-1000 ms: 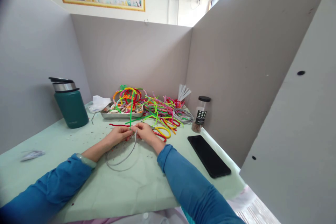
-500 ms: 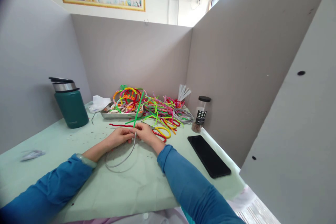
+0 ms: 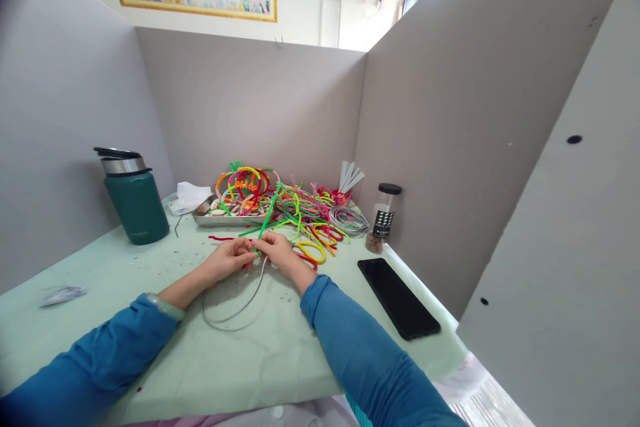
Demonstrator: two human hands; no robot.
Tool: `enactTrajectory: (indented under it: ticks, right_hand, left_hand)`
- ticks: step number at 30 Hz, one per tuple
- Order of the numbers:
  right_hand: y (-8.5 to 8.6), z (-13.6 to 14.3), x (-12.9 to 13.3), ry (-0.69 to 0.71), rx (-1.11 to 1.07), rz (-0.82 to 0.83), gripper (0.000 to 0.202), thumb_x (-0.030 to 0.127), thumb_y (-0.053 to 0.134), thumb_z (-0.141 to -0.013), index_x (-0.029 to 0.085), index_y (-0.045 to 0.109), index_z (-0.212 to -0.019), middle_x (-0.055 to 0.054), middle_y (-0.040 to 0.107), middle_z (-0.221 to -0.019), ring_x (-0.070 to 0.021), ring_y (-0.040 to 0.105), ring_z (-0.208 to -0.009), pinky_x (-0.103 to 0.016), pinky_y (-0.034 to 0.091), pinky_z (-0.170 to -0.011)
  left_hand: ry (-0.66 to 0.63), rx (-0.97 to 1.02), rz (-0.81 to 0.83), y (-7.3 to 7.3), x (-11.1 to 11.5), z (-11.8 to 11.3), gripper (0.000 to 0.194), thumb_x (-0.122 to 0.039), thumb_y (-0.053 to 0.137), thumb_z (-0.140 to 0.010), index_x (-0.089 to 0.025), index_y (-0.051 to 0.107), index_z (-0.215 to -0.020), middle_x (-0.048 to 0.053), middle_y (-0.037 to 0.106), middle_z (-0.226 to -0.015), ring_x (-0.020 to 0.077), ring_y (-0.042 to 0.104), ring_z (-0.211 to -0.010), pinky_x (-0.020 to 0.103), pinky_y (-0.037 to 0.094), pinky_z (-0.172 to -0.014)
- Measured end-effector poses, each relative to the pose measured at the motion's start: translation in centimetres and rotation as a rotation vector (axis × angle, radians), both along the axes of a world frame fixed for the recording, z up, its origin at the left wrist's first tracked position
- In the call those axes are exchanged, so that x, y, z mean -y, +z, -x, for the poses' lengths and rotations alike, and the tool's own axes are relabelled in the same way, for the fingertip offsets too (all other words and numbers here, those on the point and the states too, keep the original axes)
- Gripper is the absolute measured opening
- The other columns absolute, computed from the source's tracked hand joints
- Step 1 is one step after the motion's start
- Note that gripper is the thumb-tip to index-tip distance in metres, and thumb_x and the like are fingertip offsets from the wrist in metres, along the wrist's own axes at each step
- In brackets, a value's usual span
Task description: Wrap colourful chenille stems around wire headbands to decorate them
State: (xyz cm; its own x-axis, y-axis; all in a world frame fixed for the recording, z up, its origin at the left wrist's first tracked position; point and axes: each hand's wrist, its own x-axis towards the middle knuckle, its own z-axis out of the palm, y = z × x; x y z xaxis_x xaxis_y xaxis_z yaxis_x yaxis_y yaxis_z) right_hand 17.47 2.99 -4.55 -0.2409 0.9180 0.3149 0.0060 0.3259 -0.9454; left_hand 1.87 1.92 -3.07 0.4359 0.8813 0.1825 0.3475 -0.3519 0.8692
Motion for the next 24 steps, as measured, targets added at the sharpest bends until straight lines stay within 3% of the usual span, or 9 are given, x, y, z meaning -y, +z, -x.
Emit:
enactTrajectory:
  ticks: [7,24]
  right_hand:
    - [-0.30,0.15,-0.35,-0.004,-0.042,0.068,0.027,0.040,0.063,-0.071,0.017,0.050,-0.065,0.005,0.045,-0.054,-0.0074,0.040,-0.044,-0.021,0.030,-0.042]
    - [-0.10,0.03,-0.19,-0.013,-0.140,0.070,0.023,0.034,0.064,-0.067,0.016,0.050,-0.065,0.005,0.046,-0.053,-0.0078,0.041,-0.045,-0.021,0.031,-0.043]
  left_hand:
    - [-0.015,0.135,-0.052,0.00,0.05,0.05,0.034,-0.043,0.063,-0.069,-0.019,0.044,-0.081,-0.005,0.055,-0.052,0.0086,0.046,-0.046,0.020,0.033,-0.047]
    - [-0.022,0.129,-0.132,0.03,0.19,-0.01,0.023,-0.035,0.063,-0.070,-0.016,0.055,-0.078,-0.003,0.057,-0.059,0.0093,0.049,-0.052,0.022,0.037,-0.051]
